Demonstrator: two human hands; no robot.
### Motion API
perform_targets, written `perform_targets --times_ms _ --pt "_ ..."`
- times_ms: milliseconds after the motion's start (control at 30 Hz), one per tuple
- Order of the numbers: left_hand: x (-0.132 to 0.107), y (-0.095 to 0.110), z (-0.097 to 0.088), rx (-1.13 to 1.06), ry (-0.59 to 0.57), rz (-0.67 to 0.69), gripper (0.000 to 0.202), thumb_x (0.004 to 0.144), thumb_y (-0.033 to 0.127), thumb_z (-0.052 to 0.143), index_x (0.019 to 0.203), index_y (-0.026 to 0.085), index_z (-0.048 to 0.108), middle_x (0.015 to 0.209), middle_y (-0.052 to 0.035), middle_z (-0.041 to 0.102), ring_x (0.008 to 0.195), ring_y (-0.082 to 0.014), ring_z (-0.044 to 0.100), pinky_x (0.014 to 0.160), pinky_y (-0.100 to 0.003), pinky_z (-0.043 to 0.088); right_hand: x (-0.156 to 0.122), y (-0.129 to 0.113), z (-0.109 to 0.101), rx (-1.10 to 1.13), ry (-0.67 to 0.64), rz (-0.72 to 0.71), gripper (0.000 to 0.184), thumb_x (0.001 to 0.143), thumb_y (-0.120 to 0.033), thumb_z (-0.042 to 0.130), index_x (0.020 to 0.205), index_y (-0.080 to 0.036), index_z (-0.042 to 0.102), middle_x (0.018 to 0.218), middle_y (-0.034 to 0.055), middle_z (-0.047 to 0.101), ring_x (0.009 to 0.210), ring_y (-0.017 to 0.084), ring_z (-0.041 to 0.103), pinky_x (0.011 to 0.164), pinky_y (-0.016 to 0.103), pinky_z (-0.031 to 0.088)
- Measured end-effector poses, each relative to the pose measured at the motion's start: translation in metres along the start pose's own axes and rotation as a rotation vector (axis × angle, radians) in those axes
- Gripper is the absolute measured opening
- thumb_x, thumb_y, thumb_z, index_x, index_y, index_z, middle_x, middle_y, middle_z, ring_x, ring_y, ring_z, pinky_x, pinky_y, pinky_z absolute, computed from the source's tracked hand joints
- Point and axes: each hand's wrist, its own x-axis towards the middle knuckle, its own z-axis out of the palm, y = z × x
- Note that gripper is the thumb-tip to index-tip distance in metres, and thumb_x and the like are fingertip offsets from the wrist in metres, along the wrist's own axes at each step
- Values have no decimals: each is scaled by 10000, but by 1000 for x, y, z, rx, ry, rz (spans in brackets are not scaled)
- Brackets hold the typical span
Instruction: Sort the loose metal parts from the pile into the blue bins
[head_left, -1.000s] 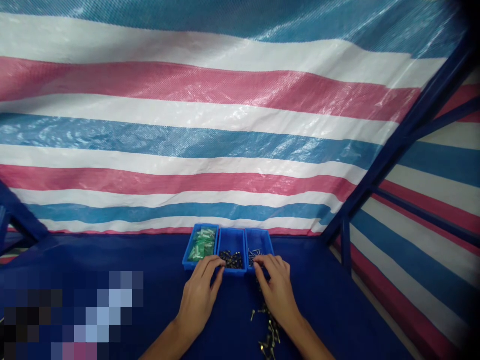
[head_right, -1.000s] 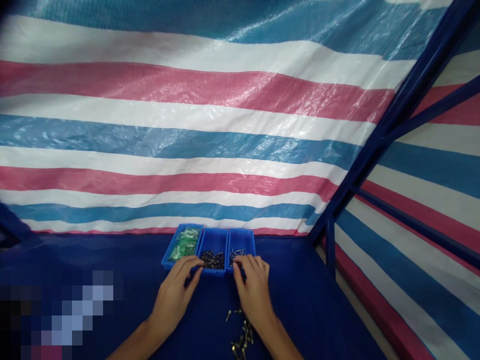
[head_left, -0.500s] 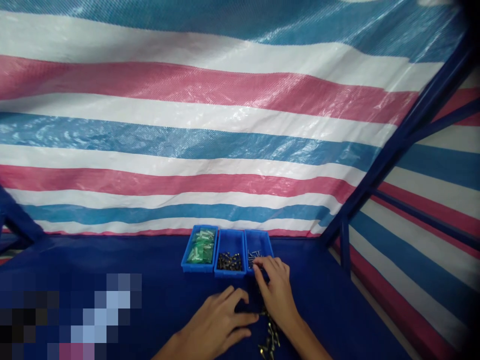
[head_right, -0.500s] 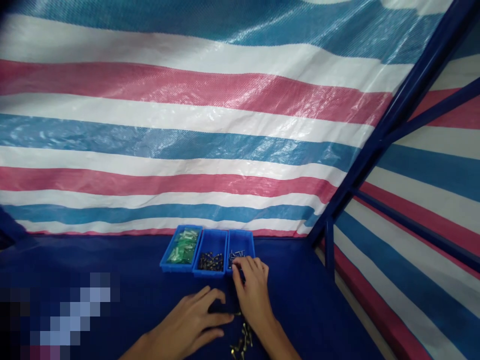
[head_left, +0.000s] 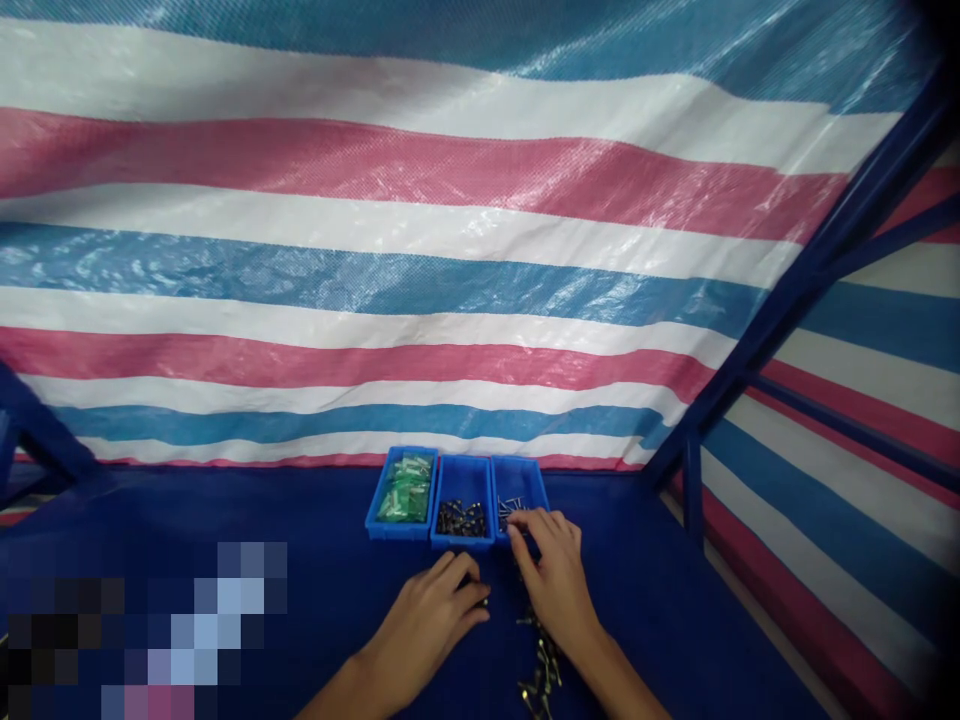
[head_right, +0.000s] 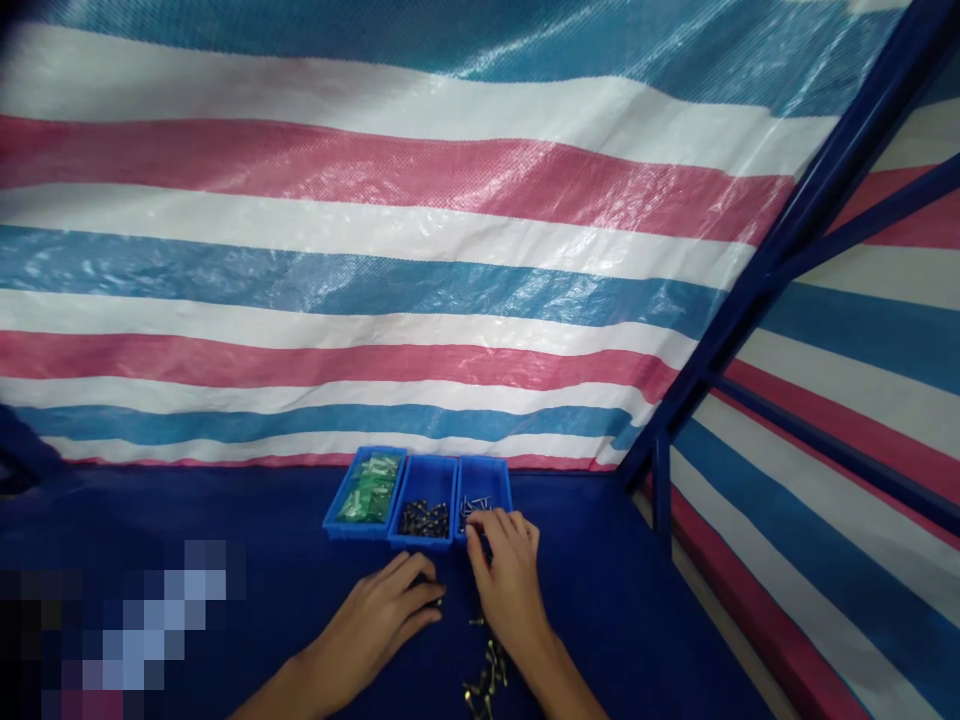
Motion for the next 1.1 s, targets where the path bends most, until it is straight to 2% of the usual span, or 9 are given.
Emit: perform_targets --times_ms 100,167,300,400,700,900,1100 --pt "-1 -1 1 -25 12 -4 74 1039 224 701 1096 242 745 1050 -37 711 949 -221 726 783 -301 622 0 0 0 -3 -1 -5 226 1124 -317 455 1117 -288 679 1073 37 745 1018 250 645 935 425 415" --pt "-2 0 -1 -71 40 -9 87 1067 240 656 1098 245 737 1030 -39 710 943 -217 723 791 -298 620 0 0 -1 -23 14 -16 225 1122 -322 463 1108 -290 685 1058 31 748 1004 243 656 922 413 427" --pt "-3 -1 -5 -218 173 -78 105 1092 283 617 1109 248 714 997 -38 715 904 -200 719 822 -289 615 1 0 0 -74 52 -45 213 1109 -323 489 1089 -298 699 1031 17 755 979 231 678 895 389 448" --pt "-4 -3 -4 -283 268 -145 108 1082 333 639 1074 243 699 1009 -42 719 824 -182 704 777 -277 606 1 1 0 -59 35 -40 219 1113 -328 480 1106 -299 697 1046 23 755 991 238 674 904 398 445" --pt "-7 -8 1 -345 440 -226 86 1079 321 654 1088 237 669 1062 -48 686 680 -133 610 700 -256 554 0 1 1 26 8 -3 267 1132 -372 437 1127 -293 692 1061 44 747 1010 257 645 943 440 429" --pt "-6 -10 1 -360 501 -258 84 1086 288 632 1120 232 685 1031 -48 672 738 -151 645 717 -263 558 0 3 3 42 9 9 255 1133 -367 446 1137 -293 689 1073 42 744 1028 257 640 959 448 412" --pt "-3 -11 -3 -330 511 -269 157 1097 282 602 1206 259 713 1160 -59 671 776 -143 680 760 -268 586 0 3 3 38 13 12 212 1125 -342 481 1133 -290 686 1093 34 746 1039 250 640 961 440 401"
